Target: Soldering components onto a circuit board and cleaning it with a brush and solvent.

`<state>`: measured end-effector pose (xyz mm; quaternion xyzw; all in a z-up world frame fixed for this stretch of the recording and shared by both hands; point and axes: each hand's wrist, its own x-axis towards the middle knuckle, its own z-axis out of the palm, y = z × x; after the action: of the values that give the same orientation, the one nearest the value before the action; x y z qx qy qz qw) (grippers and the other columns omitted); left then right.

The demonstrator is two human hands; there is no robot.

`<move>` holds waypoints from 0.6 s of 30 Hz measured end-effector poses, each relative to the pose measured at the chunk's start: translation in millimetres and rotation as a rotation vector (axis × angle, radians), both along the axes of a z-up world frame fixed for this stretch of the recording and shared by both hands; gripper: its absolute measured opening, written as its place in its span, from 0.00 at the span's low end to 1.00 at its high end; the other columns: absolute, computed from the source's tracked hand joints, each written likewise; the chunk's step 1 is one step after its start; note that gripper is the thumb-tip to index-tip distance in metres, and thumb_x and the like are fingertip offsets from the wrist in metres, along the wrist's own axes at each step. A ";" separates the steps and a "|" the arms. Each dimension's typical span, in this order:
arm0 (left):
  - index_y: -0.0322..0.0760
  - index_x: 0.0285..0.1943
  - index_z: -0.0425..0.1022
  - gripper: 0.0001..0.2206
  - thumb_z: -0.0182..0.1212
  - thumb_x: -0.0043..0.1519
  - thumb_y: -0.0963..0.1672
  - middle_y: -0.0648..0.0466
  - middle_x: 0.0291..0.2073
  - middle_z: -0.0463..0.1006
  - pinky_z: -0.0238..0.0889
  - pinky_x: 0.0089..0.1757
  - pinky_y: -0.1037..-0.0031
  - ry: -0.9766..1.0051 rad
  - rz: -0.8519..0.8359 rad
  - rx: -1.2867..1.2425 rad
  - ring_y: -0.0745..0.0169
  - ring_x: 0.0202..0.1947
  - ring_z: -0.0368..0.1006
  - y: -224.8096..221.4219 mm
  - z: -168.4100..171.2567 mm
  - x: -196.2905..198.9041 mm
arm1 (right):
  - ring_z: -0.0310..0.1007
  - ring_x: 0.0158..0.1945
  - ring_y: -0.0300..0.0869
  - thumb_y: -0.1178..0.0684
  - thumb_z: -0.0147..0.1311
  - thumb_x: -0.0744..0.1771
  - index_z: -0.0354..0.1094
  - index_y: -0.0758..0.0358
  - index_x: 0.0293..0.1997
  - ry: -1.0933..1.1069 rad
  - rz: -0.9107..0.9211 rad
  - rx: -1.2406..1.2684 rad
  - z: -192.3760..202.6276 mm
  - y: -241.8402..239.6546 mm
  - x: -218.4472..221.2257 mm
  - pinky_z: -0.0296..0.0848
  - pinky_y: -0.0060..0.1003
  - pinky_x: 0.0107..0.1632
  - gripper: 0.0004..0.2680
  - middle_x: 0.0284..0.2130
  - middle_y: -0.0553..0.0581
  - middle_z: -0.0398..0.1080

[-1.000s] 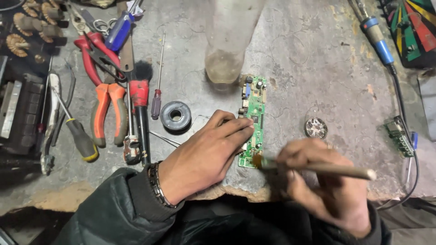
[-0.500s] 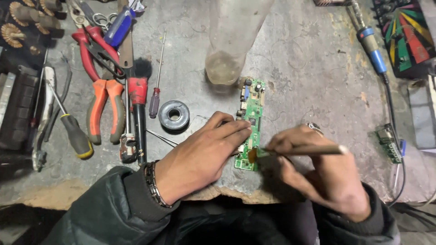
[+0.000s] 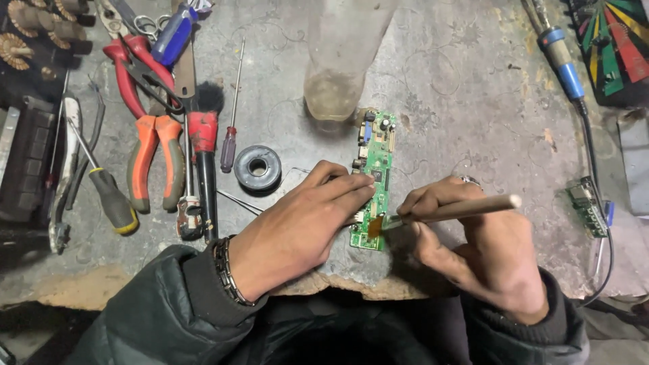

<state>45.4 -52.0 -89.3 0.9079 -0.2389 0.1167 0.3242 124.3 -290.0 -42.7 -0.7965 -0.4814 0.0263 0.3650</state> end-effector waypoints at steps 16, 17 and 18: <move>0.24 0.64 0.69 0.17 0.52 0.65 0.35 0.41 0.61 0.74 0.66 0.53 0.60 0.003 -0.012 -0.058 0.42 0.54 0.64 -0.1 2.6 2.4 | 0.82 0.42 0.48 0.58 0.56 0.67 0.62 0.67 0.43 -0.023 -0.118 0.211 -22.6 -0.8 -9.1 0.79 0.36 0.47 0.06 0.38 0.62 0.77; 0.24 0.64 0.69 0.17 0.52 0.65 0.35 0.41 0.61 0.74 0.66 0.53 0.60 0.009 -0.011 -0.057 0.42 0.54 0.64 0.0 3.6 1.5 | 0.82 0.42 0.48 0.58 0.56 0.67 0.62 0.67 0.43 -0.017 -0.118 0.211 -24.6 0.9 -11.3 0.79 0.36 0.47 0.06 0.38 0.62 0.77; 0.24 0.64 0.69 0.17 0.52 0.64 0.35 0.41 0.61 0.74 0.66 0.53 0.60 0.026 -0.006 -0.049 0.42 0.54 0.64 -0.2 4.9 2.4 | 0.83 0.41 0.43 0.55 0.58 0.66 0.66 0.63 0.41 0.029 -0.097 0.179 -25.7 2.0 -12.6 0.81 0.32 0.45 0.06 0.37 0.58 0.78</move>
<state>47.7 -52.3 -84.4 0.9004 -0.2342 0.1096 0.3499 111.6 -287.9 -68.4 -0.7824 -0.4374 -0.0228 0.4427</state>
